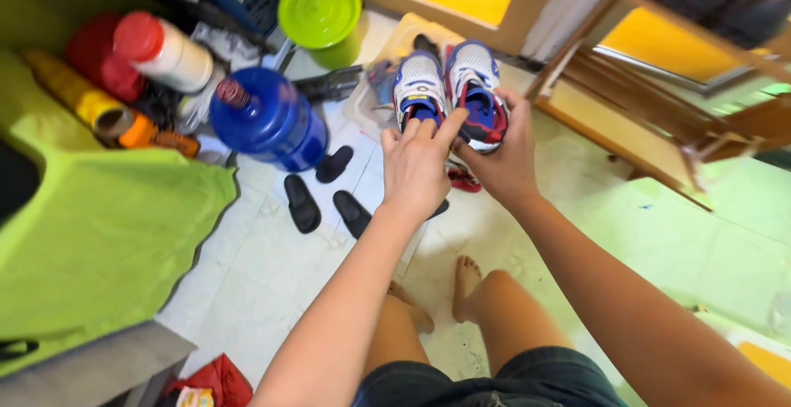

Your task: Cleaning several pairs of shoes and a wooden shoe rack with a cloth and cleaning spray.

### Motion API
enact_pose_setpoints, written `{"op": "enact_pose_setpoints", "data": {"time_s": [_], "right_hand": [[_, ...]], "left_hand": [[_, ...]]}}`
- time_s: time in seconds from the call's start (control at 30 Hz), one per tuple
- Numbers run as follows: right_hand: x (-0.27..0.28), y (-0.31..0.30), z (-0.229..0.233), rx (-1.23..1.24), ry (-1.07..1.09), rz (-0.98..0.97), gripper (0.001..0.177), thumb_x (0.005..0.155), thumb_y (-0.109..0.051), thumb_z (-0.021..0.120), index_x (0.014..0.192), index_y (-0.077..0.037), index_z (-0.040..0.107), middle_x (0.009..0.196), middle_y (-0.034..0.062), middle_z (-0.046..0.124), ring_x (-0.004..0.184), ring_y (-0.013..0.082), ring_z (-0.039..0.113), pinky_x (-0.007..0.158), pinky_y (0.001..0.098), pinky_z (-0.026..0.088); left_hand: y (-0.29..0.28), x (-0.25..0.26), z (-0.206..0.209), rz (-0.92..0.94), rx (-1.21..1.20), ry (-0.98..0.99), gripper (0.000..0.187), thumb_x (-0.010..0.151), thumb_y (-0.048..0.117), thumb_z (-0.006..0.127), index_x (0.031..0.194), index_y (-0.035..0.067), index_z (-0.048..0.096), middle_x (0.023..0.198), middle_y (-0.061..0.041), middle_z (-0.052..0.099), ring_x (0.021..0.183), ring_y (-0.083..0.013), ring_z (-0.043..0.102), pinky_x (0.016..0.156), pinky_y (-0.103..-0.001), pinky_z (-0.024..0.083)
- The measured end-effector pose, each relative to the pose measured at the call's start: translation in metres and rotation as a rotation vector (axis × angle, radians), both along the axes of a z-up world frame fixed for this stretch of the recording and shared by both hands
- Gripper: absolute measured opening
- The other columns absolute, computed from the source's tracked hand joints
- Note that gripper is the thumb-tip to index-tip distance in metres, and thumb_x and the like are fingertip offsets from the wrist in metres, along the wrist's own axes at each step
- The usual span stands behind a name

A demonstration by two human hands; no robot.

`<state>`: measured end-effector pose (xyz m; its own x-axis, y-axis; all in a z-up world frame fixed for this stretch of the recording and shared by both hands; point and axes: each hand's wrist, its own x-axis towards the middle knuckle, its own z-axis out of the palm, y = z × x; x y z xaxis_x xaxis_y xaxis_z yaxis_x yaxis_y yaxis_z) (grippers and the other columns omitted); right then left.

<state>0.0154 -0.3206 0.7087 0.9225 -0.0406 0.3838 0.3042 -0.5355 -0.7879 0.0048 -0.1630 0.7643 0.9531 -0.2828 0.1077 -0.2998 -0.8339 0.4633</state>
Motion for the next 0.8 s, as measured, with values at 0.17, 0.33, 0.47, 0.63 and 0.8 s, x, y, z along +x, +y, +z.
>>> {"op": "enact_pose_setpoints", "data": {"time_s": [0.17,0.33,0.47,0.63,0.8], "right_hand": [[-0.003,-0.09,0.071,0.26,0.011,-0.132,0.081,0.082,-0.012,0.086,0.145,-0.002,0.037,0.14,0.0149,0.054,0.128,0.0243,0.061,0.109,0.0351,0.052],[-0.01,-0.196,0.087,0.089,-0.183,-0.43,0.08,0.088,-0.011,0.088,0.15,-0.001,0.037,0.144,0.0177,0.048,0.133,0.0275,0.057,0.114,0.0379,0.05],[-0.02,-0.275,0.09,-0.044,-0.193,-0.675,0.079,0.092,-0.013,0.088,0.152,-0.003,0.038,0.145,0.0194,0.046,0.135,0.0339,0.054,0.116,0.0438,0.047],[-0.027,-0.354,0.107,0.025,-0.058,-0.876,0.084,0.088,-0.02,0.088,0.157,-0.009,0.041,0.134,0.0183,0.057,0.121,0.0328,0.061,0.105,0.0431,0.05],[-0.023,-0.444,0.082,-0.023,0.206,-1.021,0.069,0.076,-0.033,0.094,0.121,-0.004,0.05,0.109,0.0158,0.071,0.1,0.0297,0.07,0.088,0.042,0.054]], "left_hand": [[-0.091,0.024,0.047,-0.041,-0.159,-0.206,0.076,0.07,-0.007,0.069,0.143,0.007,0.052,0.106,-0.014,0.064,0.109,-0.0338,0.058,0.091,-0.05,0.045],[-0.186,0.046,0.087,-0.232,-0.247,-0.288,0.066,0.065,-0.009,0.068,0.129,-0.003,0.057,0.108,-0.015,0.064,0.108,-0.037,0.058,0.093,-0.045,0.052],[-0.271,0.061,0.101,-0.438,-0.293,-0.327,0.056,0.069,-0.009,0.068,0.124,-0.001,0.066,0.107,-0.014,0.064,0.109,-0.0343,0.059,0.088,-0.042,0.055],[-0.371,0.081,0.095,-0.682,-0.299,-0.305,0.047,0.071,-0.005,0.07,0.118,0.0,0.068,0.109,-0.013,0.063,0.11,-0.0324,0.06,0.086,-0.041,0.056],[-0.461,0.113,0.058,-0.75,-0.145,-0.142,0.035,0.076,0.002,0.071,0.111,0.003,0.066,0.112,-0.013,0.061,0.117,-0.0333,0.056,0.084,-0.043,0.056]]}}
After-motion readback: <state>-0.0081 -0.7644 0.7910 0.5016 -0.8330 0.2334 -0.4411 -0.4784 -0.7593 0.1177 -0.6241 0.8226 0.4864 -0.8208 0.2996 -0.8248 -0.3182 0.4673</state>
